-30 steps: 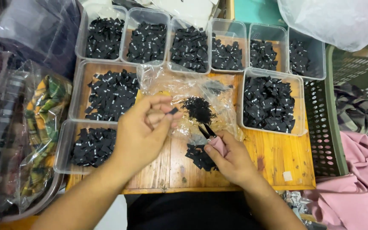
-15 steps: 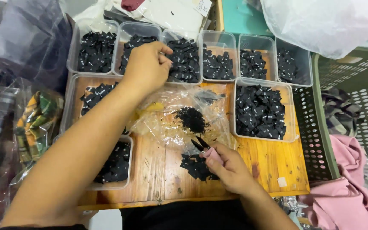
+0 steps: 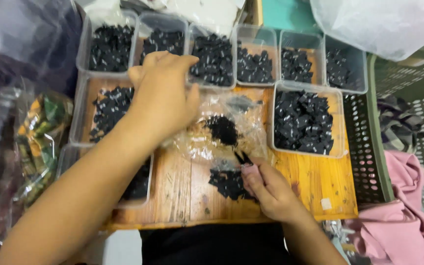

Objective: Trimming excess material from small black components using snips and sorting them into plastic bins.

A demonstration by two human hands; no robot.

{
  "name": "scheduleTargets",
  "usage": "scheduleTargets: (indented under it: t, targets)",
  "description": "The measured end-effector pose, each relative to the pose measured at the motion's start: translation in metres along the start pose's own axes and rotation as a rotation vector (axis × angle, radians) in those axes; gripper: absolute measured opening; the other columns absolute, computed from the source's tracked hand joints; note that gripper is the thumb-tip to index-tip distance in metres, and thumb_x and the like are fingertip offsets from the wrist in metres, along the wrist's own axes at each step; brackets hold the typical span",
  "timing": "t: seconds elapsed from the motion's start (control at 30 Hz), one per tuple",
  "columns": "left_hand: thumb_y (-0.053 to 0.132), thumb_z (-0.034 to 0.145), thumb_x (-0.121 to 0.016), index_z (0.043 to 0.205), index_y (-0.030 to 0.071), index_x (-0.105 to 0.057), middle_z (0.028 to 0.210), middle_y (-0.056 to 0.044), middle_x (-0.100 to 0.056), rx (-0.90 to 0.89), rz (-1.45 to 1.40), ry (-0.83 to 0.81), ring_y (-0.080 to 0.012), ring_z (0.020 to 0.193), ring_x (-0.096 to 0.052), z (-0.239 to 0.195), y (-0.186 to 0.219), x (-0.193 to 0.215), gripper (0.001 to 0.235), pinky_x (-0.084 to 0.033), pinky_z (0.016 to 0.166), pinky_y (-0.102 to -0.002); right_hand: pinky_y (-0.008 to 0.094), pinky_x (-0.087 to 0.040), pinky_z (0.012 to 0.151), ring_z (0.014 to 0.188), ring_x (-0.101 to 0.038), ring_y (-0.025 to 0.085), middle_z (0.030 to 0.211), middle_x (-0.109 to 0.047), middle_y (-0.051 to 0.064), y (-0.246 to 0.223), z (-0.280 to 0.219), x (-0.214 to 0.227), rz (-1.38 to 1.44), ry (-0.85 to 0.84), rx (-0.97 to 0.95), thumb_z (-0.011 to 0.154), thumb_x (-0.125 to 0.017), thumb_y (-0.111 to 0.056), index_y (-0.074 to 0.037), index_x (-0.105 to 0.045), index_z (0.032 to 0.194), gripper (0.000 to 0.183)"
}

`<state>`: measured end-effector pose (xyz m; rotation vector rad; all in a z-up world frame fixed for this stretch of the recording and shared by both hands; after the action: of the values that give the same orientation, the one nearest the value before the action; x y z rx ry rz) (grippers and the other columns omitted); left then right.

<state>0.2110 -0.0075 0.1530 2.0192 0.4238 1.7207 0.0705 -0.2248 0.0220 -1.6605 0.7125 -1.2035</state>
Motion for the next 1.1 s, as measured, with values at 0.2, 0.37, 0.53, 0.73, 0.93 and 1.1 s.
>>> scheduleTargets:
  t: [0.2, 0.37, 0.53, 0.73, 0.93, 1.1]
  targets:
    - [0.035, 0.096, -0.063, 0.118, 0.016, -0.07, 0.112, 0.0, -0.07, -0.247, 0.169, -0.062, -0.026, 0.112, -0.058, -0.084, 0.013, -0.038, 0.03, -0.037, 0.099, -0.052, 0.036, -0.049, 0.083, 0.07, -0.059, 0.017, 0.074, -0.059, -0.001, -0.019, -0.004, 0.01, -0.207, 0.017, 0.239, 0.107, -0.041, -0.031, -0.011, -0.055, 0.092, 0.028]
    - [0.027, 0.093, -0.061, 0.099, 0.013, -0.073, 0.091, -0.008, -0.072, -0.451, 0.087, 0.005, -0.0319, 0.09, -0.065, -0.126, -0.017, -0.13, 0.019, -0.043, 0.084, -0.047, 0.029, -0.051, 0.063, 0.063, -0.06, 0.014, 0.073, -0.065, 0.001, 0.0, -0.018, 0.021, -0.099, 0.197, 0.061, 0.101, -0.053, -0.023, -0.002, -0.051, 0.119, 0.028]
    - [0.022, 0.091, -0.065, 0.105, 0.013, -0.075, 0.101, -0.01, -0.073, -0.421, -0.018, 0.069, -0.031, 0.095, -0.068, -0.13, -0.046, -0.18, 0.02, -0.05, 0.082, -0.043, 0.027, -0.05, 0.05, 0.049, -0.058, 0.014, 0.057, -0.065, 0.0, 0.006, -0.025, 0.03, -0.144, 0.258, 0.035, 0.096, -0.063, -0.013, -0.005, -0.07, 0.107, 0.015]
    - [0.021, 0.09, -0.067, 0.101, 0.014, -0.074, 0.095, -0.004, -0.066, -0.425, -0.107, 0.234, -0.0271, 0.089, -0.067, -0.138, -0.044, -0.17, 0.015, -0.054, 0.078, -0.038, 0.028, -0.049, 0.053, 0.048, -0.056, 0.016, 0.057, -0.064, 0.003, -0.013, -0.023, 0.019, -0.074, 0.294, 0.032, 0.097, -0.061, -0.011, -0.004, -0.067, 0.104, 0.011]
    - [0.024, 0.089, -0.072, 0.1, 0.015, -0.075, 0.089, -0.003, -0.062, -0.449, -0.096, 0.341, -0.0263, 0.083, -0.065, -0.144, -0.036, -0.163, 0.014, -0.053, 0.073, -0.039, 0.027, -0.048, 0.055, 0.05, -0.053, 0.014, 0.058, -0.063, 0.005, -0.016, -0.019, 0.017, -0.072, 0.244, 0.054, 0.095, -0.064, -0.013, -0.006, -0.074, 0.108, 0.018]
    - [0.021, 0.095, -0.067, 0.096, 0.016, -0.076, 0.089, -0.002, -0.061, -0.468, -0.12, 0.375, -0.0249, 0.08, -0.064, -0.144, -0.033, -0.157, 0.011, -0.05, 0.07, -0.037, 0.025, -0.048, 0.057, 0.051, -0.052, 0.013, 0.057, -0.052, 0.003, -0.025, -0.016, 0.008, -0.049, 0.105, 0.103, 0.106, -0.027, -0.038, 0.0, -0.069, 0.113, 0.057]
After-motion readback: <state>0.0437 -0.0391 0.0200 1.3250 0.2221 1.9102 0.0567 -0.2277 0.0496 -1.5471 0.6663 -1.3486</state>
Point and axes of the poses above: each hand's wrist, its own z-axis towards the middle knuckle, its own x-axis out of the back of the hand, y = z × x, the point moved 8 cm from there along z, towards the middle knuckle
